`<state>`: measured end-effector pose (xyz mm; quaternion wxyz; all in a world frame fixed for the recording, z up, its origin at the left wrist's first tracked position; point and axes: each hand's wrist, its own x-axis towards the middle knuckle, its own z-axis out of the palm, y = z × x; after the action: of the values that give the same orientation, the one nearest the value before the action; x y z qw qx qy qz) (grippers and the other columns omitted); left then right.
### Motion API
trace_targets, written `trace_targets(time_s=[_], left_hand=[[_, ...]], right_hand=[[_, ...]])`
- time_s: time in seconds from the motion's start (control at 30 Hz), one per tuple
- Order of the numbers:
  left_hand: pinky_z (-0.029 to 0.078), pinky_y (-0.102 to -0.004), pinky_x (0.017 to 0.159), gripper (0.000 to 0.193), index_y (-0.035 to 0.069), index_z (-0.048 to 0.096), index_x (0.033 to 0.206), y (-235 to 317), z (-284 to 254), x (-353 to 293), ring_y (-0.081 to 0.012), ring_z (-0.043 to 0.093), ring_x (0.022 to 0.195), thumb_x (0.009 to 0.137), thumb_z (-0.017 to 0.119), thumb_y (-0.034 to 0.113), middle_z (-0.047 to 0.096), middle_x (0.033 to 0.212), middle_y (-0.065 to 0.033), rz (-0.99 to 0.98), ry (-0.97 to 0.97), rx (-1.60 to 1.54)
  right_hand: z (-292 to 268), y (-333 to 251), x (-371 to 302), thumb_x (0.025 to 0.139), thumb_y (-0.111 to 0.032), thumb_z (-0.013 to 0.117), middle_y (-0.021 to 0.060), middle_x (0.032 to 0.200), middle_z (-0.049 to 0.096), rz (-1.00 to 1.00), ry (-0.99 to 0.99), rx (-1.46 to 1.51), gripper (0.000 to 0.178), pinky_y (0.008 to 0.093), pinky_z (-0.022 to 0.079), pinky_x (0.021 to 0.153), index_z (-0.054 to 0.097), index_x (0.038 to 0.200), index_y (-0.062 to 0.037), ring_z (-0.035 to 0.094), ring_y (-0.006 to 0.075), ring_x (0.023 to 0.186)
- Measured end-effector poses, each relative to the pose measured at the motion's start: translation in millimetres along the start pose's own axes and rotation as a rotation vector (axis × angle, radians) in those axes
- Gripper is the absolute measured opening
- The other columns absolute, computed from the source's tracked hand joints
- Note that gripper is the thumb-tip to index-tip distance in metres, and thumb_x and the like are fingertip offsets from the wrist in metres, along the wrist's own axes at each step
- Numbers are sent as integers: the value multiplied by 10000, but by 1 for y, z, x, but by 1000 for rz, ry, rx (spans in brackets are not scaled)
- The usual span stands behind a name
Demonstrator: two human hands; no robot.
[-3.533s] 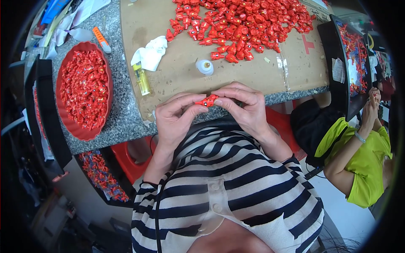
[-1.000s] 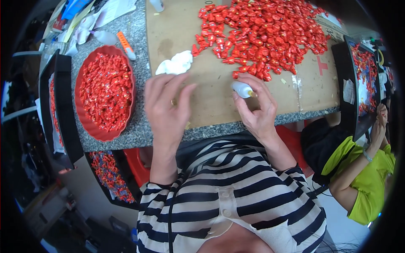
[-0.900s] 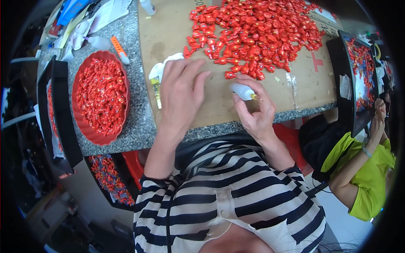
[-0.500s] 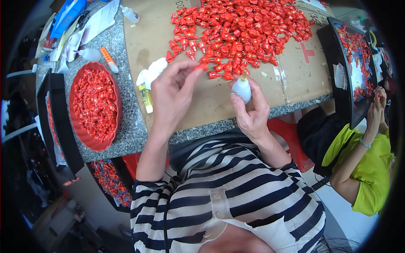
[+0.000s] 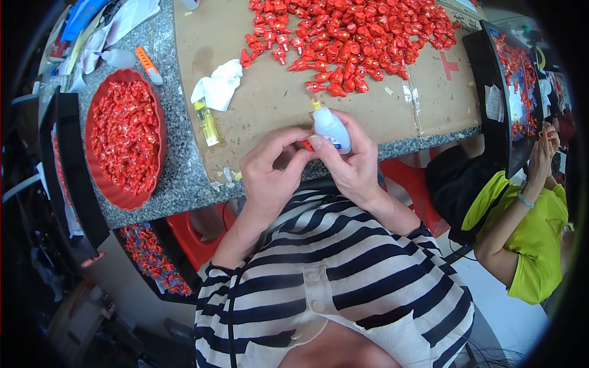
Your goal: The person assembles plastic toy pieces by applying glue to the components with a glue bottle and pressing the parts together by hand.
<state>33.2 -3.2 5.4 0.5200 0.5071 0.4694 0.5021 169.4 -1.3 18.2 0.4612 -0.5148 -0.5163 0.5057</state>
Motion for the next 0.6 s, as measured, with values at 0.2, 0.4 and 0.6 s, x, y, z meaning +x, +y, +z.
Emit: trace_targets(time_s=[0.2, 0.4, 0.6], left_hand=[[483, -210, 667, 193, -82, 560, 948, -2, -16, -1, -120, 590, 770, 759, 596, -90, 606, 911, -113, -58, -20, 107], [510, -248, 744, 249, -70, 532, 1007, -2, -22, -4, -157, 608, 821, 765, 582, -94, 607, 946, -148, -104, -30, -186], [497, -210, 705, 233, -66, 564, 984, -1, -20, -2, -122, 609, 790, 756, 610, -76, 620, 874, -91, -88, 9, -198]], right_hand=[[-12, -3, -1, 773, -96, 648, 87, 864, 608, -135, 48, -14, 337, 236, 461, 666, 525, 1068, 11, 577, 112, 764], [-40, -10, 1, 603, -50, 760, 64, 650, 575, -364, -44, -192, 328, 232, 359, 469, 631, 898, 12, 505, 123, 531], [-38, -8, -1, 622, -53, 748, 78, 654, 598, -362, -84, -159, 282, 227, 381, 475, 643, 875, 15, 521, 120, 531]])
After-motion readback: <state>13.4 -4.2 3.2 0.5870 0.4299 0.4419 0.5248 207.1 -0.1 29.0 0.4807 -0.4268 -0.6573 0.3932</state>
